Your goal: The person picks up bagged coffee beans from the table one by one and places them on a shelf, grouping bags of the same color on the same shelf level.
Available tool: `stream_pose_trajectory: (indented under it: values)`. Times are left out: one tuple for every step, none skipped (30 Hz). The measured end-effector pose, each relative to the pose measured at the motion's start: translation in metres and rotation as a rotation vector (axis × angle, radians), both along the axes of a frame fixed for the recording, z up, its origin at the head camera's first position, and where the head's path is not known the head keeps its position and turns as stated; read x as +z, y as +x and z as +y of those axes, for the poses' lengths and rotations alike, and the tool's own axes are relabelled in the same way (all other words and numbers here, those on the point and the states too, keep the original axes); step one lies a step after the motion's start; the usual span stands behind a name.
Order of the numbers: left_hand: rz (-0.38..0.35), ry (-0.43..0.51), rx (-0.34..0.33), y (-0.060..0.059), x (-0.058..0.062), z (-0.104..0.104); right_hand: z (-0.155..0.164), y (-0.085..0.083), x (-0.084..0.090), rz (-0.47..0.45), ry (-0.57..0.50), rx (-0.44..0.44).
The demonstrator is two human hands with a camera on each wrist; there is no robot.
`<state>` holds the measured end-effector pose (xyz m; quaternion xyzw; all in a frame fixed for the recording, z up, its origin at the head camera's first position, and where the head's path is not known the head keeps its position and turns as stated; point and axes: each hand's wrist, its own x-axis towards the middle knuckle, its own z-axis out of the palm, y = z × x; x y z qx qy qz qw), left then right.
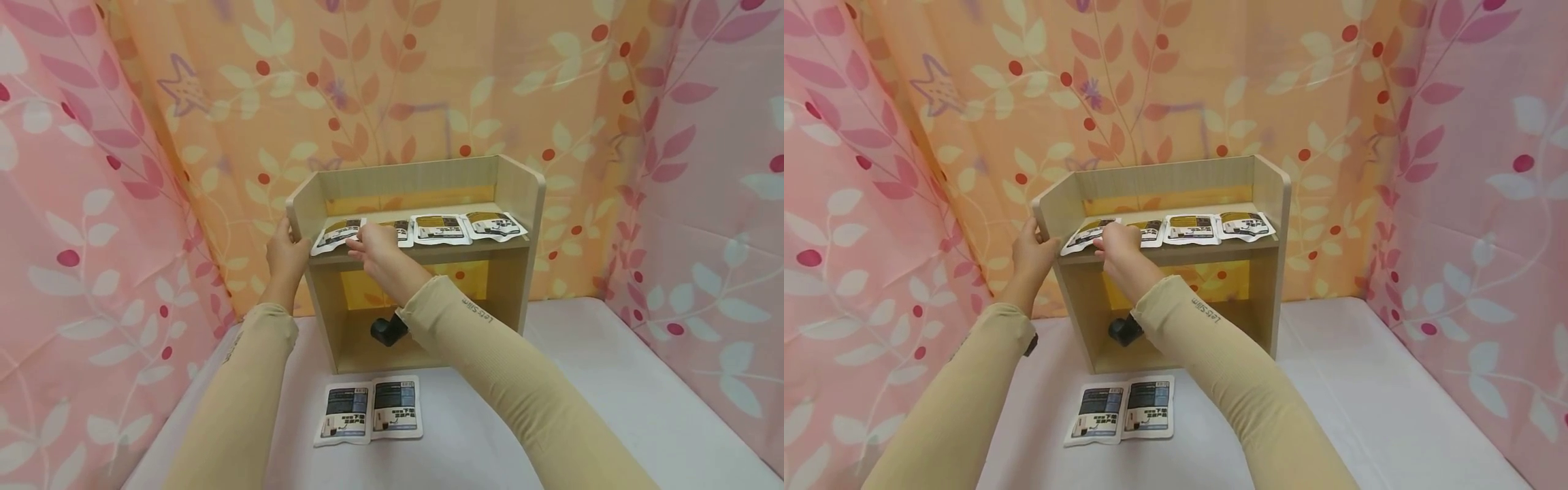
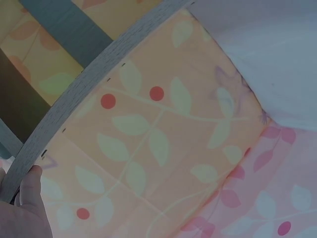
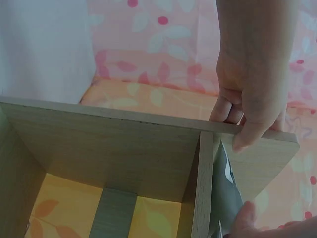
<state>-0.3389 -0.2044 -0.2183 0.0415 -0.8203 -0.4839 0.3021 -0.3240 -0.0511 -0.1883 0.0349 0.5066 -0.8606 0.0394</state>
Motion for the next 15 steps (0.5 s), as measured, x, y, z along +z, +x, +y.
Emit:
stream_pose_trajectory:
  values:
    - [0.001,0.0,0.001,-0.0002,-0.0001,0.0001,0.0001,-0.0007,0.0,-0.004,0.014,0.002]
    - [0.002,-0.001,0.001,-0.0003,-0.0001,0.0003,0.0003,-0.0013,0.0001,-0.009,0.029,0.002]
    - [0.003,-0.002,0.0,-0.0004,-0.0002,0.0004,0.0003,-0.002,0.0002,-0.015,0.039,0.001]
    - [0.004,-0.004,0.0,-0.0006,-0.0003,0.0004,0.0004,-0.0024,0.0004,-0.019,0.041,0.001]
    - [0.004,-0.005,-0.001,-0.0006,-0.0004,0.0007,0.0004,-0.0028,0.0007,-0.022,0.036,0.004]
    - [0.004,-0.007,-0.002,-0.0008,-0.0005,0.0007,0.0005,-0.0027,0.0011,-0.027,0.025,0.006]
    - [0.003,-0.009,-0.002,-0.0008,-0.0006,0.0007,0.0004,-0.0027,0.0014,-0.03,0.011,0.014]
    - [0.003,-0.011,-0.003,-0.0007,-0.0006,0.0007,0.0003,-0.0026,0.0017,-0.033,-0.003,0.02]
    - [0.002,-0.012,-0.003,-0.0007,-0.0006,0.0006,0.0001,-0.0025,0.002,-0.034,-0.017,0.028]
    - [0.001,-0.015,-0.002,-0.0007,-0.0004,0.0004,0.0,-0.0024,0.0024,-0.034,-0.029,0.035]
    - [0.0,-0.017,-0.003,-0.0007,-0.0003,0.0003,0.0001,-0.0023,0.0029,-0.032,-0.034,0.045]
    - [0.0,-0.018,-0.002,-0.0009,-0.0003,-0.0001,0.0002,-0.0024,0.0034,-0.031,-0.036,0.051]
    - [0.0,-0.018,-0.003,-0.001,-0.0001,-0.0003,0.0005,-0.0025,0.0039,-0.029,-0.032,0.059]
    - [0.001,-0.017,-0.003,-0.0011,0.0001,-0.0005,0.0008,-0.0027,0.0047,-0.027,-0.026,0.066]
    - [0.0,-0.017,-0.005,-0.0014,0.0003,-0.0008,0.0012,-0.0032,0.0055,-0.026,-0.015,0.075]
